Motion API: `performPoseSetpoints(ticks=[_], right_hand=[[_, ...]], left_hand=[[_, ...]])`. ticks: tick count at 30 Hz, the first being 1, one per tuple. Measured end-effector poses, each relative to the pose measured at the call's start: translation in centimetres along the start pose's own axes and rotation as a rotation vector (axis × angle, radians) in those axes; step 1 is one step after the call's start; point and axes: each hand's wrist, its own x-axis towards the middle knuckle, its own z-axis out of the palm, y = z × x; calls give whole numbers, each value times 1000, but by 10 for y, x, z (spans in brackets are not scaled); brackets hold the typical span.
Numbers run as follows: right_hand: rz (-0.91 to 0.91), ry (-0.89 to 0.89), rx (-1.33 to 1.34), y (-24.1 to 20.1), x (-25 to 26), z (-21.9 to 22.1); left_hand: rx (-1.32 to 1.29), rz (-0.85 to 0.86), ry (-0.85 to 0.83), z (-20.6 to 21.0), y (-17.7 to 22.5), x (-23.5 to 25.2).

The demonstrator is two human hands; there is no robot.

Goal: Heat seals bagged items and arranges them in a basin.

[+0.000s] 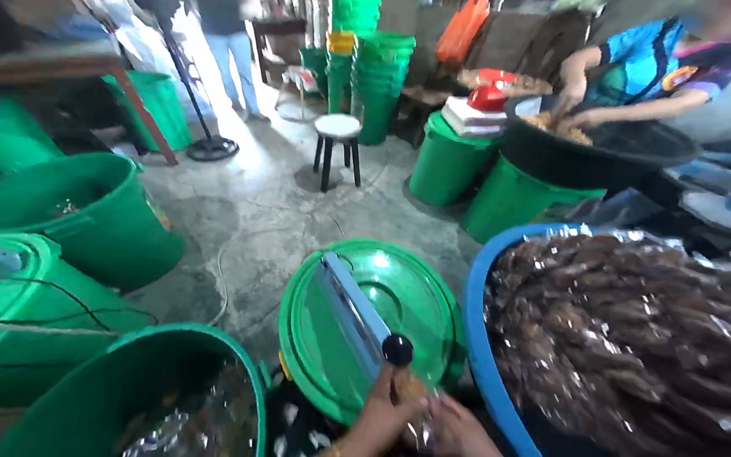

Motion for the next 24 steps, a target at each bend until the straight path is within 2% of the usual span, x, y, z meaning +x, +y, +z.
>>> performPoseSetpoints(ticks=[3,5,8,9,11,13,15,17,18,19,21,23,24], right_hand=[[-124,113,-101,-5,33,19],[-275,142,-266,-20,60,29],[-681,151,-573,-27,96,45],[-678,148,-712,-32,106,50],[-480,86,-908,-44,124,59],[-409,81,-907,-64,138,62],[-367,50,-795,-95,135,57],[-356,-121,-790,-123,111,51],[-368,-241,-895,-132,96,50],[-366,-326,-1053,-135,83,54],[-304,-355,-1344,-124,67,69],[-240,-279,-1409,-102,70,80],[-295,-193,-1381,-88,72,81]], left_hand=[[-149,22,76,-7,-4,-2],[-152,77,208,-16,-4,5],[-38,180,423,-35,-12,21],[-15,174,470,-41,-16,27],[-31,131,510,-50,-22,38],[-63,126,526,-59,-18,45],[-88,124,526,-69,-12,51],[-118,117,538,-81,-5,60],[-115,119,545,-87,-4,66],[-95,120,549,-92,-3,70],[-15,115,543,-100,1,74],[48,92,539,-105,5,72],[72,83,545,-108,5,69]])
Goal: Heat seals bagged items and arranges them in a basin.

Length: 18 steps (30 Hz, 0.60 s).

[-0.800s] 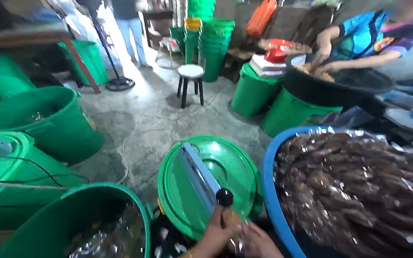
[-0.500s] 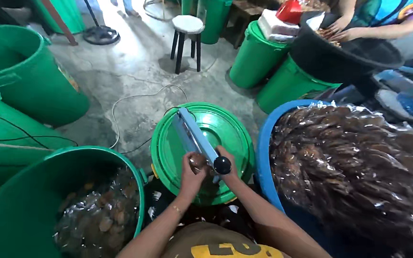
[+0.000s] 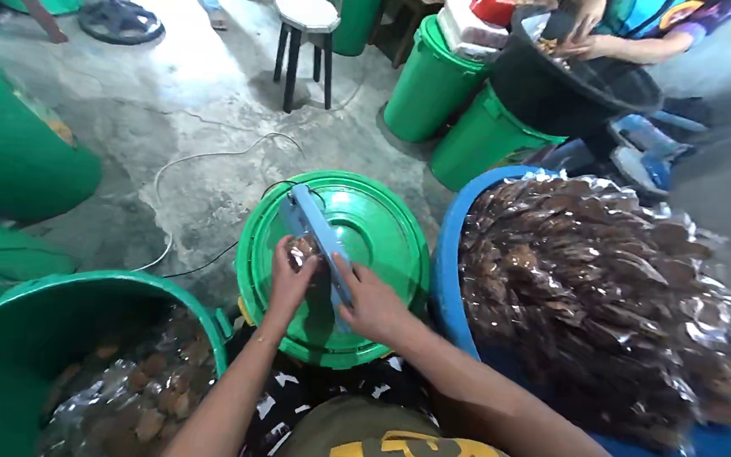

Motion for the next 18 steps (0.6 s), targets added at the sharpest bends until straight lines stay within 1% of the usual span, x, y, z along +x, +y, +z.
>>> performPoseSetpoints(ticks=[2,3,4,6,8,10,11,12,13,15,16,17,18], right_hand=[[-69,308,33,8,1,27],[-105,403,48,13,2,35],[-132,452,70,17,1,39],[-181,531,97,23,2,45],[-201,532,119,26,2,43],[-210,537,138,27,3,41],[-211,536,145,27,2,41],[-206,516,159,27,2,40],[-200,497,177,28,1,38],[-198,466,214,28,1,35],[-199,445,225,28,0,33],[-207,437,225,27,0,32],[-235,467,216,27,0,30]], left_hand=[[16,21,28,-8,-7,0],[-8,21,43,-10,-13,4],[-53,-4,62,-12,-20,7],[-173,-118,95,-13,-23,13],[-318,-177,135,-13,-21,18],[-468,-159,159,-13,-13,15],[-535,-178,177,-11,-7,14],[-566,-193,153,-10,0,13],[-554,-204,91,-9,6,11],[-420,-215,-55,-6,11,9],[-310,-194,-120,-3,9,9],[-197,-148,-147,-1,5,11],[-80,-78,-155,1,5,12]])
